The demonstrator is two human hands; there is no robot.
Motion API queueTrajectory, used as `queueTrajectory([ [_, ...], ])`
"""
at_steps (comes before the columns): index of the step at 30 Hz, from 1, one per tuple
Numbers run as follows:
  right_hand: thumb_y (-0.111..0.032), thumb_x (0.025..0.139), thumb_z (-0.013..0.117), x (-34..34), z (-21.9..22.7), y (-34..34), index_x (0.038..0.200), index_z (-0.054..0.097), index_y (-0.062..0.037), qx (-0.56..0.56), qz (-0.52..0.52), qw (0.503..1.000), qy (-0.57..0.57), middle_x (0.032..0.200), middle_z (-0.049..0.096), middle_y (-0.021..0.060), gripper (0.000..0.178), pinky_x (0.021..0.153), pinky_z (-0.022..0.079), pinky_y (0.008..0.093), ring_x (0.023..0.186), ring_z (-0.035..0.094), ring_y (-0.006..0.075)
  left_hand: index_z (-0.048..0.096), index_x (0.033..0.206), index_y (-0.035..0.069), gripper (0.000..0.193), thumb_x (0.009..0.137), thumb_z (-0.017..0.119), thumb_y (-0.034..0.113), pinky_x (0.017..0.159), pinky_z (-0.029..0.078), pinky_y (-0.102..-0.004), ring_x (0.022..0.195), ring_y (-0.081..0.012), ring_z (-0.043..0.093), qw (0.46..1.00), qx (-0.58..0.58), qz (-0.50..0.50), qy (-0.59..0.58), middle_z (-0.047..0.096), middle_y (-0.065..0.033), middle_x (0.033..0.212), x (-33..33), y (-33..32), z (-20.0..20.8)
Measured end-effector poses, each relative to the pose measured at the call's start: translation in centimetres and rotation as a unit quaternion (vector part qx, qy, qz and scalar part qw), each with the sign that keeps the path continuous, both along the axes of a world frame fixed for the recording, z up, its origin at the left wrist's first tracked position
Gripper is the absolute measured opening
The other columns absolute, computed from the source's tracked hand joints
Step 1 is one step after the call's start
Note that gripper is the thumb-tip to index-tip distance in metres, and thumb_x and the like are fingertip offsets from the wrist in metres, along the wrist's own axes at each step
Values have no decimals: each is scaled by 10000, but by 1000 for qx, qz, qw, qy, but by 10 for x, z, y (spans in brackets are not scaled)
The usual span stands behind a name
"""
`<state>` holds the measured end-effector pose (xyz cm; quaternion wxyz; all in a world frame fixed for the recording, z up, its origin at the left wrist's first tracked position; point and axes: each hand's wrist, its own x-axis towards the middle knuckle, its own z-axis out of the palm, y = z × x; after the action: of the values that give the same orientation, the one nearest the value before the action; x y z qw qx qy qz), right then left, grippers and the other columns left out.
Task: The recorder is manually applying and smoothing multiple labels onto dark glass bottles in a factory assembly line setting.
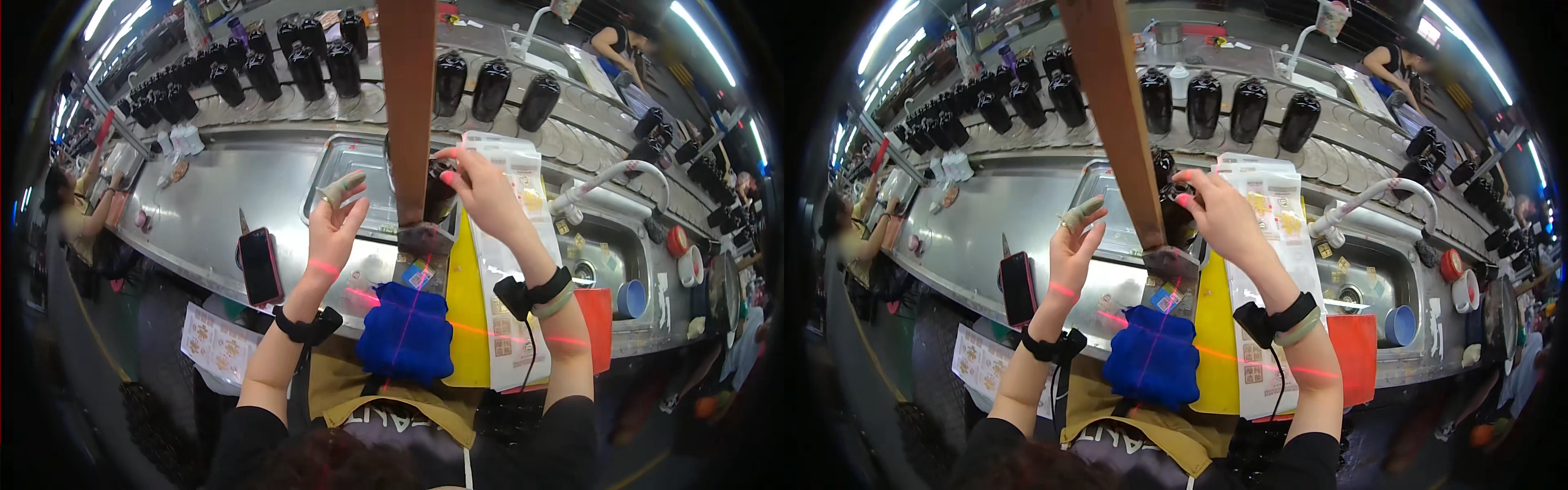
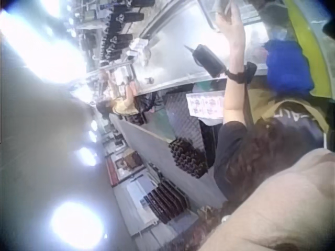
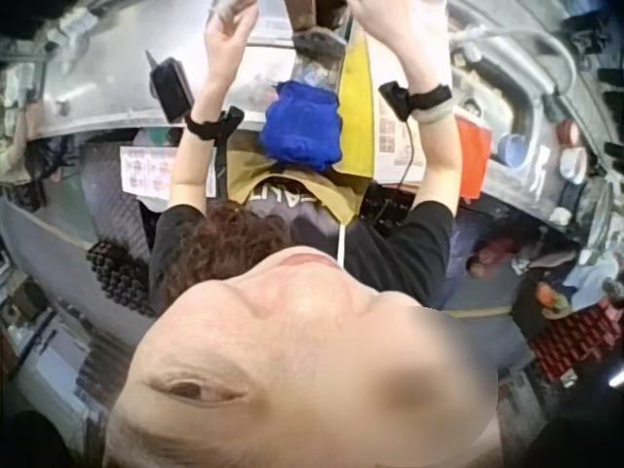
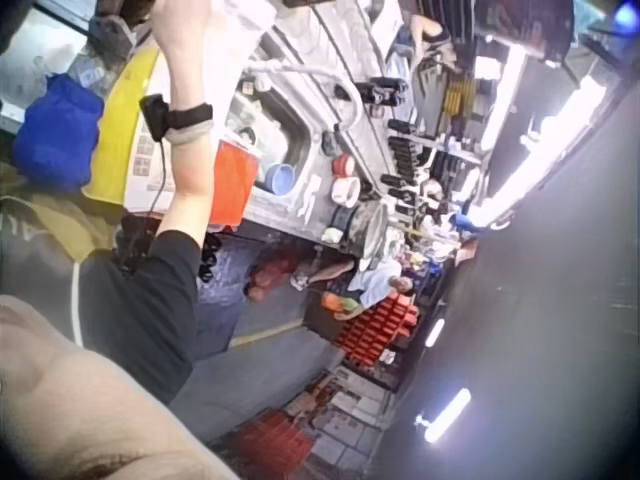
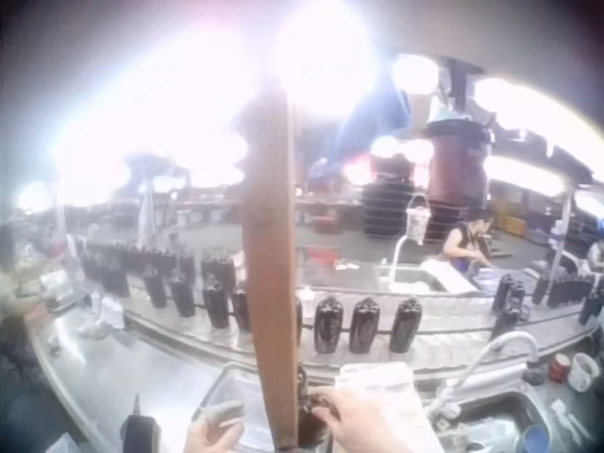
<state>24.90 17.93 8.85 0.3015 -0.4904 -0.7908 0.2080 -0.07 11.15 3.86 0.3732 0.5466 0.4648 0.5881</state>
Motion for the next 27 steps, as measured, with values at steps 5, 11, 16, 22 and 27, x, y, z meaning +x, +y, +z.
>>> queueTrajectory([
  [5,-265,955,688,-15,-10,9,1094,594,-99,40,-12,999,-15,991,680,117,236,762,525,442,894,689,308,565,1406,22,402,1007,607,47,1044,458,-305,1271,-173,577,997,-56,-15,-56,603,-60,1387,7,-21,-9],
  [11,-140,944,688,2,-5,-22,1107,585,-32,143,-160,971,102,951,670,172,221,745,498,417,829,640,357,531,1428,16,462,974,614,-5,1067,476,-351,1299,-208,568,999,-9,-21,45,561,-93,1457,-10,-56,0],
  [16,-22,835,750,18,57,-109,1077,587,-26,282,-69,957,2,910,609,138,291,724,469,414,829,592,349,445,1501,-1,783,837,836,137,1101,456,-385,1317,-263,563,993,24,-80,89,568,-155,1426,-1,-69,11],
  [22,-73,874,745,4,95,-153,1101,617,-19,77,49,994,59,829,568,88,266,625,427,306,682,519,193,217,1593,-19,1211,683,967,255,1200,304,-418,1465,-326,369,949,140,-281,28,351,-198,1583,49,-86,20],
  [27,-183,1034,615,-16,2,-152,1311,574,-42,-246,-75,893,370,992,594,-2,314,705,408,208,799,485,43,199,1589,17,1030,798,843,159,1144,373,-374,1347,-215,467,943,-128,-271,-142,439,-155,1469,35,-112,5],
])
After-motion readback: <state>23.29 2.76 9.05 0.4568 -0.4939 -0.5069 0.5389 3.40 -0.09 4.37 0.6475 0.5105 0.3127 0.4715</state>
